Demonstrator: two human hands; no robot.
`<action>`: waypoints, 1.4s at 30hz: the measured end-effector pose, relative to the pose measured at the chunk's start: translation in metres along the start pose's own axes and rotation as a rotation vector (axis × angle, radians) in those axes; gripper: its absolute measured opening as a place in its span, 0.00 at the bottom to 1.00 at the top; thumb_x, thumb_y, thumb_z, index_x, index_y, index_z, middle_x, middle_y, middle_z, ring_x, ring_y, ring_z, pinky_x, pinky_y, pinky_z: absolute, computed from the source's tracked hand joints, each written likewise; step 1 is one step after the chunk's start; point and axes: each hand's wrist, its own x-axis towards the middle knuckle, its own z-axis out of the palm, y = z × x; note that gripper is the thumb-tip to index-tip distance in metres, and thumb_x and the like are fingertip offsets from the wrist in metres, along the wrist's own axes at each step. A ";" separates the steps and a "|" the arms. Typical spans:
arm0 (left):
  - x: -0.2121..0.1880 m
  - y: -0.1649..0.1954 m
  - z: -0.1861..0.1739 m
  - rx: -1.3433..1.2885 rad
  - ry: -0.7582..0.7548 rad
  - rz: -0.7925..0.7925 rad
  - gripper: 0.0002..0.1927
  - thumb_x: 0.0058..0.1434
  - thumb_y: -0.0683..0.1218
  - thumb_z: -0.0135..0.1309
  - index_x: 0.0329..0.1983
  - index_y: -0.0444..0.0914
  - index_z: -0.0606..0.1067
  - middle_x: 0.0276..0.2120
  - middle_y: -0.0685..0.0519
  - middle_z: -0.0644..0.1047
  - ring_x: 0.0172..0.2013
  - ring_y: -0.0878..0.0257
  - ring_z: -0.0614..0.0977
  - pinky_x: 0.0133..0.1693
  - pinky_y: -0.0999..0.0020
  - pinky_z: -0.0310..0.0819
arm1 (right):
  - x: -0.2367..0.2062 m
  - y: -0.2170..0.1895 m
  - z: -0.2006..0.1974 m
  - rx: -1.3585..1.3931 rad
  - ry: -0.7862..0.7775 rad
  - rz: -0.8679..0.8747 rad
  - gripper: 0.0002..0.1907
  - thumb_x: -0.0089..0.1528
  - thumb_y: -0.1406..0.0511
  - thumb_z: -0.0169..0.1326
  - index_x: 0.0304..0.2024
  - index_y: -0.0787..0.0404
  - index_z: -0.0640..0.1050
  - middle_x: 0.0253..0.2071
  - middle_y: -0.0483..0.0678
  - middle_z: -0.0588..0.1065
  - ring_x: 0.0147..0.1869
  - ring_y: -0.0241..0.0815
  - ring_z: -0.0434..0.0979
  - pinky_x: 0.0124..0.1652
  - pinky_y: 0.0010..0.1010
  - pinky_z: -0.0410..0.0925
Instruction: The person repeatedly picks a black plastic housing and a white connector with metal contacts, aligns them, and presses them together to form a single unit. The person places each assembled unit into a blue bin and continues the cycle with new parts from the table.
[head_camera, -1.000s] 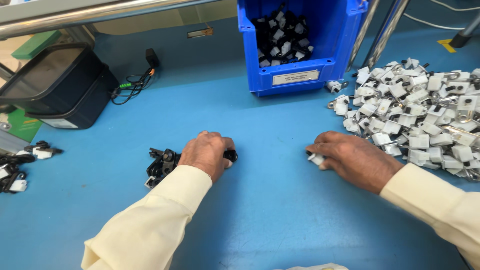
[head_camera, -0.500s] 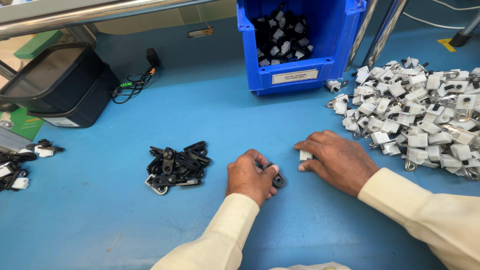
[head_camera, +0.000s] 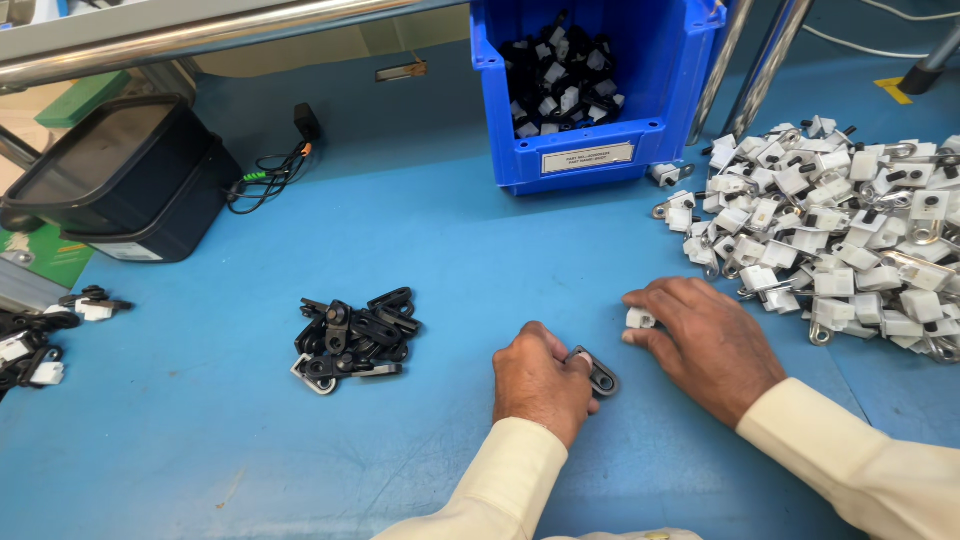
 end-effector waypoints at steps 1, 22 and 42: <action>0.000 0.001 0.001 0.007 -0.005 -0.004 0.07 0.64 0.42 0.56 0.37 0.33 0.70 0.28 0.47 0.82 0.23 0.61 0.86 0.25 0.68 0.81 | 0.000 0.001 0.001 0.020 -0.011 0.042 0.17 0.58 0.59 0.58 0.47 0.58 0.79 0.43 0.50 0.80 0.47 0.50 0.80 0.45 0.40 0.73; 0.008 0.004 0.014 -0.183 -0.021 -0.077 0.06 0.62 0.36 0.54 0.36 0.31 0.68 0.31 0.41 0.83 0.23 0.55 0.87 0.21 0.66 0.82 | -0.008 0.015 -0.007 0.344 -0.129 0.690 0.16 0.58 0.59 0.67 0.47 0.56 0.85 0.35 0.49 0.85 0.34 0.38 0.84 0.38 0.30 0.75; 0.014 0.031 0.013 0.240 -0.195 -0.001 0.06 0.63 0.40 0.56 0.39 0.30 0.77 0.25 0.44 0.82 0.23 0.58 0.86 0.25 0.66 0.82 | -0.028 -0.028 -0.006 0.258 0.053 0.352 0.16 0.55 0.62 0.64 0.46 0.59 0.84 0.34 0.49 0.84 0.35 0.41 0.84 0.36 0.33 0.75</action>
